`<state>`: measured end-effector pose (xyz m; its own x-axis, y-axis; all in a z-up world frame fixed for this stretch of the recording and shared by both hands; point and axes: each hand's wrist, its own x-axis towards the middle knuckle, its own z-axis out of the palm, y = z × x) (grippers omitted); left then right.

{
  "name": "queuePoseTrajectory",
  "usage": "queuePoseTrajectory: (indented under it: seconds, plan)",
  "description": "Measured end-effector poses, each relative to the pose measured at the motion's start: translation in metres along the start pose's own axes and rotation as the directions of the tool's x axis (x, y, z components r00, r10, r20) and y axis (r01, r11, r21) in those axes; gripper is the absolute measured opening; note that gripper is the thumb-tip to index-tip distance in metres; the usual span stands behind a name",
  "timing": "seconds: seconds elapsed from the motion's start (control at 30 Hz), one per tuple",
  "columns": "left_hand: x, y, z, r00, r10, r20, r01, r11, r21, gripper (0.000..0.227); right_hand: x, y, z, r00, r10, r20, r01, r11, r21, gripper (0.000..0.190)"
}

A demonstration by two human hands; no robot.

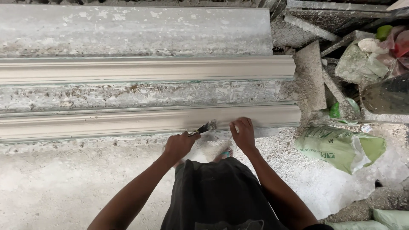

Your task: Scraping excess plaster and cleaning the edges of a decorative molding piece using a putty knife.

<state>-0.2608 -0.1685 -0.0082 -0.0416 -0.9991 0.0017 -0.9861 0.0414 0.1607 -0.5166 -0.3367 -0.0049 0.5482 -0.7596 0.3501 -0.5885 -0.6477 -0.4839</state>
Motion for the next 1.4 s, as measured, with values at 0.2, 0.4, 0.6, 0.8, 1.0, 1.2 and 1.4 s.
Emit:
queuePoseTrajectory:
  seconds: [0.2,0.4,0.6,0.8,1.0,1.2,1.4]
  plan:
    - [-0.022,-0.017,0.007,0.996,-0.04,0.081,0.042,0.999,-0.012,0.035,0.01,-0.014,0.004,0.947,0.151,0.285,-0.089,0.972,-0.219,0.068]
    - [0.009,0.021,0.0,1.0,0.009,0.021,-0.008,1.0,-0.03,0.033,0.01,-0.016,0.013,0.941,0.197,0.277,-0.148,0.971,-0.186,0.07]
    - [-0.01,-0.001,-0.003,0.999,-0.017,0.045,0.017,1.0,0.008,0.034,0.008,-0.002,0.016,0.931,0.238,0.278,-0.173,0.956,-0.239,0.072]
    - [0.014,0.032,0.0,1.0,0.012,-0.027,-0.013,0.998,-0.06,0.034,0.003,0.002,0.014,0.924,0.284,0.257,-0.223,0.944,-0.242,0.079]
    - [0.0,0.013,0.008,1.0,-0.008,0.025,0.006,0.999,0.047,0.033,0.006,0.018,-0.004,0.896,0.372,0.244,-0.317,0.919,-0.236,0.095]
    - [0.03,0.051,-0.004,0.998,0.023,0.057,-0.022,1.0,-0.017,0.035,0.008,0.029,-0.01,0.895,0.355,0.27,-0.308,0.93,-0.2,0.094]
    - [0.012,0.022,0.01,0.997,-0.037,0.075,0.034,0.999,0.039,0.03,0.002,0.063,-0.032,0.903,0.326,0.279,-0.277,0.939,-0.202,0.093]
